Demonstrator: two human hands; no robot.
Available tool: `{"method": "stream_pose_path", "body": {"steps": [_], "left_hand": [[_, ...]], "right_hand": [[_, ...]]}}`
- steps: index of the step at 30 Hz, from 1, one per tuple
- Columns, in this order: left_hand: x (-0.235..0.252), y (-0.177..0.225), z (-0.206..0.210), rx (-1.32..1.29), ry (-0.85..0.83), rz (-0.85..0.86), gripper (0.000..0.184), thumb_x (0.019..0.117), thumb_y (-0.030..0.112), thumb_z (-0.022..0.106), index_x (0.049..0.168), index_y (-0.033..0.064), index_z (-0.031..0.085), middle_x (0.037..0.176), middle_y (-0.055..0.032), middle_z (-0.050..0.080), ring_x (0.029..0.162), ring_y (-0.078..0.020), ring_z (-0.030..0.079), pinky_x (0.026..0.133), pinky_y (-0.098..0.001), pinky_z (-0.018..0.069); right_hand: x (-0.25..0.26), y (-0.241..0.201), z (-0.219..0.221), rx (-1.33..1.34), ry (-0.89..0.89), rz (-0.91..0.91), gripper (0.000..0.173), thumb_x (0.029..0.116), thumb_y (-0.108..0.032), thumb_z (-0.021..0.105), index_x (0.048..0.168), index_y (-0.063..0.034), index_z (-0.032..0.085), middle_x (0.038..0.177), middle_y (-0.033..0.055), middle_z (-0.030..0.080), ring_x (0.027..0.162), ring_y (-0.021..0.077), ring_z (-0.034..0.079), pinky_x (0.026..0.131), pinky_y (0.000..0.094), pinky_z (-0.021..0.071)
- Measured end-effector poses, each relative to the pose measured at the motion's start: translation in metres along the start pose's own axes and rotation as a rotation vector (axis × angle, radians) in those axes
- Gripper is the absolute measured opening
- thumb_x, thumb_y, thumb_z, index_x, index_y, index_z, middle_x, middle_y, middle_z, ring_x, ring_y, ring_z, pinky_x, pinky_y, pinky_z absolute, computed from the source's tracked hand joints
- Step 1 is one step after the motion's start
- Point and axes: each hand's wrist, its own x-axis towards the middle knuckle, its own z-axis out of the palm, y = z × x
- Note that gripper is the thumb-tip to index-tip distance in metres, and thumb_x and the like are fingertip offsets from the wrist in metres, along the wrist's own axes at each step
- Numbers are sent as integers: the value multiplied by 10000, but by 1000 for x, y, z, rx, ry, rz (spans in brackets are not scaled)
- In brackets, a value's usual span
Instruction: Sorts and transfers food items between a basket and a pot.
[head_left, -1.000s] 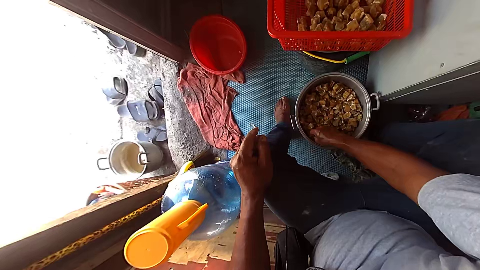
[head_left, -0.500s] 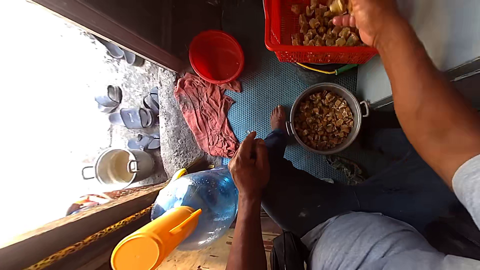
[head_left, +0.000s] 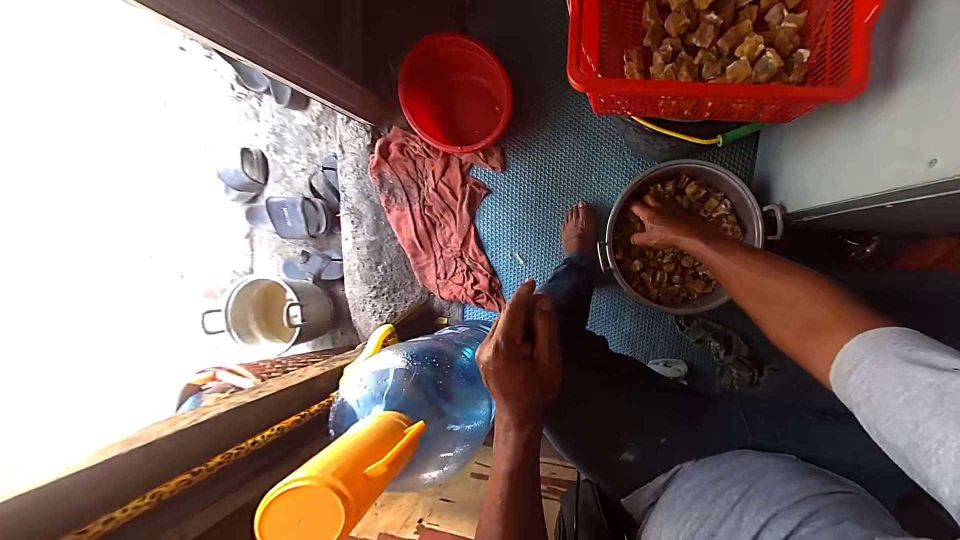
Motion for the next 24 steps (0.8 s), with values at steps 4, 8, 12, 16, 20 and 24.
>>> {"method": "stream_pose_path", "body": {"steps": [4,8,12,16,20,24], "left_hand": [[4,1,1,-20,-9,0,333,1045,233,532,1261,35,689,981,-66,765,825,-91,718,741,-303,595],[9,5,4,-32,5,19,323,1037,223,537,1245,34,696,981,-61,768,843,-80,722,759,-285,599],[6,6,6,-19,-9,36,327,1041,242,537,1243,42,698,984,-69,765,843,-98,721,760,-314,593],[5,9,7,1,-23,37,330,1049,258,521,1265,75,692,983,-51,767,828,-104,718,745,-340,590],[8,17,9,18,-20,37,339,1049,273,515,1257,74,693,897,-60,748,749,-143,692,707,-395,570],[9,18,10,36,-39,20,356,1049,288,492,1265,93,696,912,-73,751,770,-171,705,725,-439,573]], "right_hand": [[-28,-23,32,-16,-135,92,669,862,-413,767,1453,-187,550,1568,284,362,1430,529,356,1057,715,414],[-59,-1,57,84,-76,19,400,1002,-333,603,1348,-134,617,1335,271,564,1177,460,601,941,633,522],[-80,25,31,792,-98,281,323,1032,-225,598,1312,-64,597,1142,187,662,924,302,669,790,497,572],[-105,56,-12,1569,-214,381,348,1060,-363,483,1365,-211,556,1107,70,697,890,232,714,719,389,612],[-124,63,-33,1828,-270,191,451,1078,-450,315,1427,-242,510,1262,116,673,1071,320,700,849,499,605],[-140,56,-41,1914,-257,46,536,1069,-516,266,1492,-251,460,1362,139,634,1179,374,658,916,557,579]]}}
